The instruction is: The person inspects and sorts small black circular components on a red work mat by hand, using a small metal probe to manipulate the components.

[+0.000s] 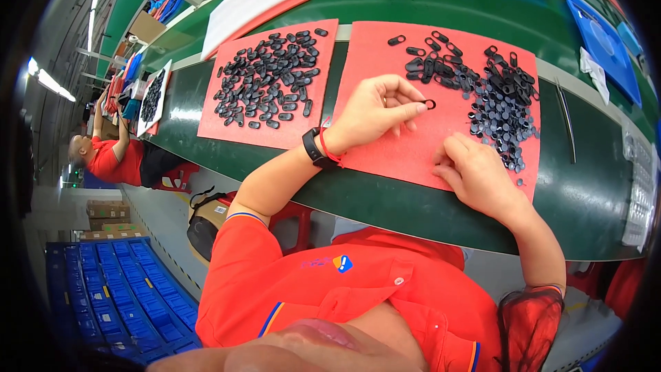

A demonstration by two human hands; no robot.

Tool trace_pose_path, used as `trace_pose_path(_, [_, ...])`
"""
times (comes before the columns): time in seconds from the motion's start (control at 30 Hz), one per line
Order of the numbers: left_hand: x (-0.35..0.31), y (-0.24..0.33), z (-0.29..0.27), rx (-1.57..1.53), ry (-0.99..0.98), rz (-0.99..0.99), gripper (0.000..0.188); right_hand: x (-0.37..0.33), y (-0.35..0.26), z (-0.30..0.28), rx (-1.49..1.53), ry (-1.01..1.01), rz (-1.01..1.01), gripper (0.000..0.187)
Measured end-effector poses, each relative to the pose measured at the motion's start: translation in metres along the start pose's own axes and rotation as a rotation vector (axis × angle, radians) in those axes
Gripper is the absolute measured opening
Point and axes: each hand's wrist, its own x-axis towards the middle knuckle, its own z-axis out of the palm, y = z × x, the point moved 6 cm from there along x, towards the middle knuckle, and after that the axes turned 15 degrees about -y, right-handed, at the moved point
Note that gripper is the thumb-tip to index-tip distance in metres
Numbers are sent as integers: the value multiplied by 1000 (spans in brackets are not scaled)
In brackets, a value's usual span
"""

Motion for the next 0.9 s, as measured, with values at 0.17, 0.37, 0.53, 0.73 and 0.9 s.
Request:
trace_pose_path(0.17, [1, -8, 7, -53, -11, -11, 14, -1, -1, -3, -43, 17, 24, 14])
trace_pose_path(0.37, [3, -17, 6, -75, -17, -52, 16, -2, 0, -3, -89, 13, 61, 14])
trace_pose_path(0.53, [4, -14, 6, -54, -2, -60, 17, -5, 4, -3, -133, 59, 87, 15])
trace_pose_path(0.73, [3, -10, 4, -82, 7, -36, 17, -3, 6, -9, 60, 21, -36, 15])
trace_pose_path(0.9, [4, -8, 8, -103, 6, 8, 18, -9, 23, -35, 555, 215, 70, 5])
